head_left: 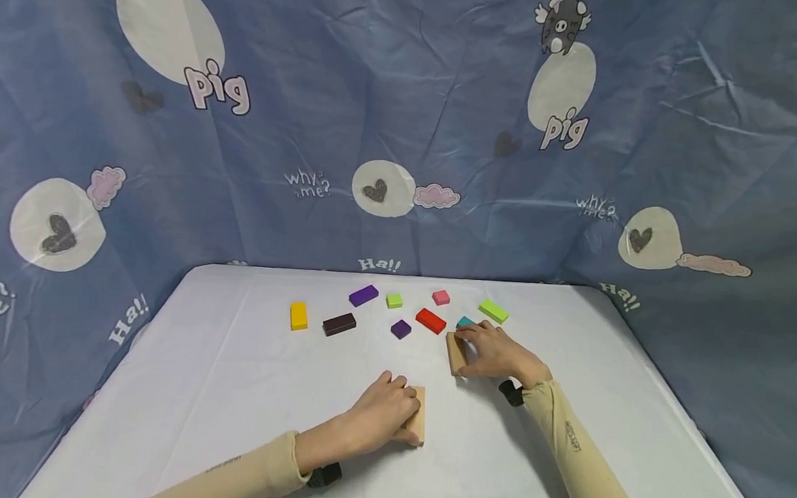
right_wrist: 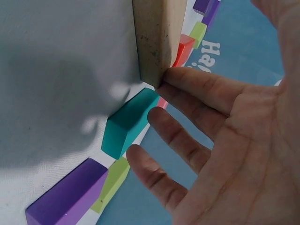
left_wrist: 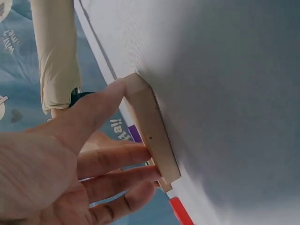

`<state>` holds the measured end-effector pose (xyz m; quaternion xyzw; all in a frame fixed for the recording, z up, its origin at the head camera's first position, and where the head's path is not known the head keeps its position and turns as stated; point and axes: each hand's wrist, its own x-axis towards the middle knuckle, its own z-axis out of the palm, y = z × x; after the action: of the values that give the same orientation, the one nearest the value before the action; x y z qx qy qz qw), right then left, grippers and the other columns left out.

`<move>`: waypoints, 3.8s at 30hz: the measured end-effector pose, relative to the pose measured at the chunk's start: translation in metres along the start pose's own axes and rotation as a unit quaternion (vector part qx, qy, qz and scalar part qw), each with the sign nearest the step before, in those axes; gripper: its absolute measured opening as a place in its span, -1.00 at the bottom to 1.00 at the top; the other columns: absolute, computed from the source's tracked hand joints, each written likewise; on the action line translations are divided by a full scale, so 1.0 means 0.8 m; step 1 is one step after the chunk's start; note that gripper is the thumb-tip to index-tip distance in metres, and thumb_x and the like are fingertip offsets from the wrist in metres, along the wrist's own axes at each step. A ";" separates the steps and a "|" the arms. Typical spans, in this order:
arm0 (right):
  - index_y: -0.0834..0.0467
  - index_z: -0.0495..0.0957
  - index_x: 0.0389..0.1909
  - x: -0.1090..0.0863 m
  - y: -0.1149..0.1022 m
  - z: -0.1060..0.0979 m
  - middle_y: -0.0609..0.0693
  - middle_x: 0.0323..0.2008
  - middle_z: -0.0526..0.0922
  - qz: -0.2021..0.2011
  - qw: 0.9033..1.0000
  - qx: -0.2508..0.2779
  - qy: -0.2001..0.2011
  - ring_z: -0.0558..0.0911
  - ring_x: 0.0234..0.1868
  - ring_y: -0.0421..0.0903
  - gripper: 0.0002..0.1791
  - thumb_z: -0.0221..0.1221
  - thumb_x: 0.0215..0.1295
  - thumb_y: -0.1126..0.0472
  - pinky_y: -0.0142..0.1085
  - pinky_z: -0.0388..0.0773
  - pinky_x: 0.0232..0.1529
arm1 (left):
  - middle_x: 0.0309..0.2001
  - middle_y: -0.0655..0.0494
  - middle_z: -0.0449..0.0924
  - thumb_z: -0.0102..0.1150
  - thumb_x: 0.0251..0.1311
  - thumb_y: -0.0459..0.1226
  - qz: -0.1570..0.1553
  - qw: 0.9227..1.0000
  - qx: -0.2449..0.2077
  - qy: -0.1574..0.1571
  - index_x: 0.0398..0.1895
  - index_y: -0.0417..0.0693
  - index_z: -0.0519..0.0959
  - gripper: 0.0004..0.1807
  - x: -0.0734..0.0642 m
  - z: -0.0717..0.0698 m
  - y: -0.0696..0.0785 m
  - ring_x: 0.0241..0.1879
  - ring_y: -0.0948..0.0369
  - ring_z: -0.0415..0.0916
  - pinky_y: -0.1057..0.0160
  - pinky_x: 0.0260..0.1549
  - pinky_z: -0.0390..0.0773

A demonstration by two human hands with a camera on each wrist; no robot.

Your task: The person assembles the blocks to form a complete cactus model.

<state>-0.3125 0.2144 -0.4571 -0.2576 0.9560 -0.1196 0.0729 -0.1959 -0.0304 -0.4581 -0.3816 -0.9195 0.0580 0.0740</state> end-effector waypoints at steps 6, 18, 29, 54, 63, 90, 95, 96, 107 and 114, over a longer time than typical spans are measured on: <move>0.16 0.44 0.27 0.000 -0.002 0.000 0.04 0.30 0.44 -0.002 1.000 0.003 -0.003 0.36 0.26 0.09 -0.18 0.41 -0.02 -0.11 0.10 0.24 0.30 | -0.32 0.30 0.60 0.32 -0.08 0.24 -0.003 0.999 -0.049 -0.011 -0.42 0.13 0.65 -0.58 -0.001 0.000 -0.007 -0.38 0.30 0.29 0.30 -0.35 0.18; 0.12 0.43 0.29 0.002 0.001 0.002 0.02 0.32 0.41 0.005 1.000 -0.003 -0.011 0.35 0.27 0.08 -0.16 0.40 -0.02 -0.15 0.07 0.26 0.29 | -0.30 0.35 0.57 0.28 -0.02 0.21 0.005 0.998 -0.052 -0.017 -0.20 0.15 0.68 -0.55 -0.013 -0.005 -0.005 -0.36 0.32 0.31 0.31 -0.36 0.16; 0.13 0.40 0.31 -0.002 0.002 0.005 0.04 0.33 0.40 0.000 1.000 0.002 -0.013 0.33 0.31 0.10 -0.14 0.42 -0.03 -0.11 0.10 0.22 0.31 | -0.30 0.34 0.56 0.33 -0.11 0.21 0.011 0.998 -0.069 0.004 -0.23 0.13 0.69 -0.53 -0.014 0.000 -0.006 -0.39 0.33 0.25 0.33 -0.37 0.14; 0.18 0.43 0.25 0.011 -0.009 0.010 0.07 0.17 0.50 -0.070 0.992 -0.036 0.101 0.40 0.21 0.07 -0.09 0.42 -0.14 -0.19 0.02 0.29 0.27 | -0.28 0.27 0.61 0.35 -0.14 0.21 0.014 0.993 -0.121 -0.004 -0.27 0.04 0.70 -0.49 -0.010 0.002 -0.010 -0.36 0.34 0.37 0.38 -0.40 0.29; 0.12 0.40 0.29 0.030 -0.039 0.010 0.01 0.18 0.49 -0.102 0.990 -0.035 0.088 0.38 0.15 -0.01 -0.07 0.41 -0.13 -0.20 -0.07 0.33 0.20 | -0.36 0.32 0.53 0.35 -0.13 0.20 0.027 0.991 -0.127 0.007 -0.33 0.06 0.68 -0.53 -0.009 0.005 -0.012 -0.40 0.36 0.32 0.40 -0.45 0.26; 0.06 0.40 0.31 0.037 -0.048 0.037 -0.01 0.29 0.42 -0.107 0.993 0.024 0.033 0.32 0.33 0.01 -0.22 0.25 0.12 -0.24 0.00 0.20 0.35 | -0.30 0.28 0.58 0.35 -0.12 0.21 0.026 0.992 -0.124 -0.001 -0.29 0.06 0.69 -0.51 -0.007 0.001 -0.012 -0.39 0.36 0.35 0.39 -0.43 0.34; 0.08 0.32 0.37 0.041 -0.042 0.043 0.02 0.33 0.37 -0.091 0.994 0.052 0.019 0.28 0.37 0.03 -0.15 0.28 0.10 -0.23 0.01 0.16 0.38 | -0.35 0.30 0.54 0.36 -0.13 0.20 0.024 0.991 -0.131 -0.001 -0.30 0.06 0.69 -0.52 -0.008 0.001 -0.011 -0.42 0.38 0.30 0.40 -0.45 0.31; 0.08 0.31 0.37 0.042 -0.042 0.044 0.02 0.33 0.36 -0.089 0.994 0.057 0.017 0.28 0.38 0.03 -0.14 0.28 0.10 -0.23 0.02 0.15 0.38 | -0.35 0.31 0.53 0.36 -0.13 0.20 0.024 0.991 -0.132 -0.002 -0.29 0.06 0.69 -0.52 -0.008 0.002 -0.011 -0.42 0.38 0.29 0.40 -0.45 0.31; 0.05 0.35 0.33 0.042 -0.043 0.041 -0.03 0.30 0.40 -0.073 0.995 0.074 0.005 0.29 0.36 0.00 -0.16 0.32 0.05 -0.23 0.01 0.18 0.37 | -0.36 0.31 0.52 0.37 -0.14 0.19 0.022 0.991 -0.132 0.000 -0.30 0.06 0.69 -0.52 -0.008 0.001 -0.011 -0.43 0.37 0.28 0.40 -0.46 0.29; 0.02 0.37 0.28 0.039 -0.044 0.037 -0.04 0.25 0.43 -0.066 0.995 0.074 -0.009 0.32 0.34 -0.02 -0.18 0.33 0.02 -0.26 -0.03 0.22 0.35 | -0.35 0.31 0.52 0.37 -0.14 0.19 0.018 0.991 -0.133 -0.005 -0.27 0.05 0.69 -0.51 -0.007 0.002 -0.010 -0.43 0.38 0.27 0.40 -0.45 0.31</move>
<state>-0.3167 0.1631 -0.4788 -0.3155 0.9246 -0.1925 0.0927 -0.1980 -0.0406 -0.4590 -0.4047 -0.9122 -0.0613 0.0174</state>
